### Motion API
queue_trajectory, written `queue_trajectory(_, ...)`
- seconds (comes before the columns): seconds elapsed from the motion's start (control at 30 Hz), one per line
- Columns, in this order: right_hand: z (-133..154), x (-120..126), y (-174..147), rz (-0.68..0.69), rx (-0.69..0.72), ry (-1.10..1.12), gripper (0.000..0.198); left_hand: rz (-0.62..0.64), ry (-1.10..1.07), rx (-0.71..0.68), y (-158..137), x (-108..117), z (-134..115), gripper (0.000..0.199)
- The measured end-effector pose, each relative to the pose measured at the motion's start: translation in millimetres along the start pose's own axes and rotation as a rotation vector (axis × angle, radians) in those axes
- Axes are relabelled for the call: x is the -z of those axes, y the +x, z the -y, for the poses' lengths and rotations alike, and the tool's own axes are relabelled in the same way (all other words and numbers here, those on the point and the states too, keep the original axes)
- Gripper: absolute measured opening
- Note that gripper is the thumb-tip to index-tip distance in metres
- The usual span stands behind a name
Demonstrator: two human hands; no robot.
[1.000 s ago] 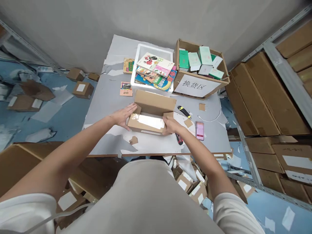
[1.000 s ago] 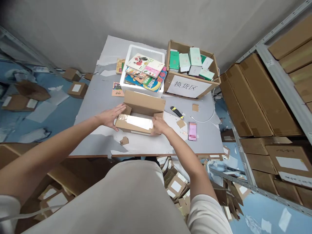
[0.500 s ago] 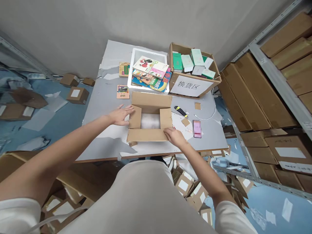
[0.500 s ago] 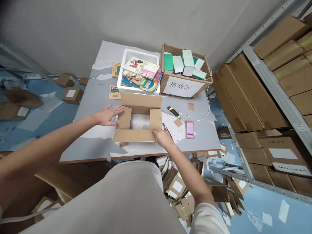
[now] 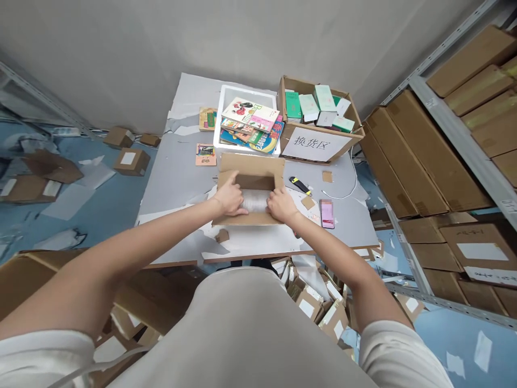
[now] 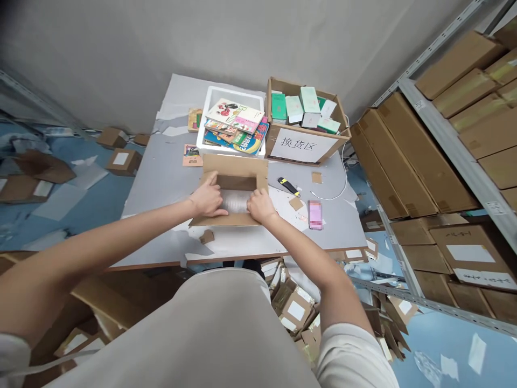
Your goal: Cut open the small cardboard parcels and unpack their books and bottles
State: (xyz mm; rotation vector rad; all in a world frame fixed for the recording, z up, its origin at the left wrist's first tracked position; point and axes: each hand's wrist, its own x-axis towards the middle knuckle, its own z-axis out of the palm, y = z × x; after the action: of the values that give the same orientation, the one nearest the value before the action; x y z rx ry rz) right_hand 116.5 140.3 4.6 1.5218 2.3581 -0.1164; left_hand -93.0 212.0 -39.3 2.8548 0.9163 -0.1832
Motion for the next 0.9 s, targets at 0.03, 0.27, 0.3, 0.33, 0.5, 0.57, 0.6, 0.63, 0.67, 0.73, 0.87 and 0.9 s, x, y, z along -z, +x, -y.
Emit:
queue_trajectory(0.03, -2.7, -1.3, -12.3, -0.087, -0.057, -0.021, 0.035, -0.045, 0.018, 0.058, -8.5, 1.8, -1.7, 0.068)
queue_trajectory(0.27, -16.9, -52.2, -63.6, -0.235, -0.421, 0.177, 0.088, -0.158, -0.042, 0.523, -65.3, -20.3, -9.0, 0.135)
queue_trajectory(0.3, -19.3, -64.4, -63.1, -0.216, -0.451, 0.247, 0.093, -0.136, -0.094, 0.563, -68.9, -28.2, -9.0, 0.137)
queue_trajectory(0.33, -21.5, -76.5, -61.1, -0.191, -0.467, 0.332, 0.096, -0.12, -0.158, 0.59, -71.1, -36.8, -9.2, 0.137)
queue_trajectory(0.5, -26.8, -118.2, -43.9, -0.139, -0.366, 0.749, 0.09, -0.204, -0.506, 0.633, -71.5, -76.0, -12.1, 0.133)
queue_trajectory(0.57, -29.1, -121.2, -41.7, -0.147, -0.355, 0.775, 0.091, -0.236, -0.54, 0.665, -71.3, -82.4, -12.3, 0.134)
queue_trajectory(0.6, -31.1, -119.8, -42.5, -0.131, -0.357, 0.765, 0.093, -0.248, -0.524, 0.677, -71.5, -83.2, -12.1, 0.136)
queue_trajectory(0.63, -33.8, -116.6, -44.2, -0.101, -0.36, 0.744, 0.094, -0.26, -0.494, 0.677, -71.8, -82.5, -11.7, 0.138)
queue_trajectory(0.67, -37.0, -111.6, -46.5, -0.064, -0.365, 0.715, 0.095, -0.273, -0.456, 0.665, -72.2, -81.0, -11.3, 0.139)
queue_trajectory(0.73, -43.0, -96.2, -50.0, -0.016, -0.391, 0.612, 0.087, -0.287, -0.384, 0.619, -72.6, -76.7, -10.7, 0.137)
queue_trajectory(0.87, -41.6, -47.8, -31.0, -0.15, -0.349, 0.214, 0.056, -0.303, -0.351, 0.549, -72.3, -73.2, -12.1, 0.128)
queue_trajectory(0.9, -36.5, -34.8, -18.0, -0.17, -0.249, 0.111, 0.05, -0.312, -0.354, 0.55, -72.2, -73.9, -12.9, 0.128)
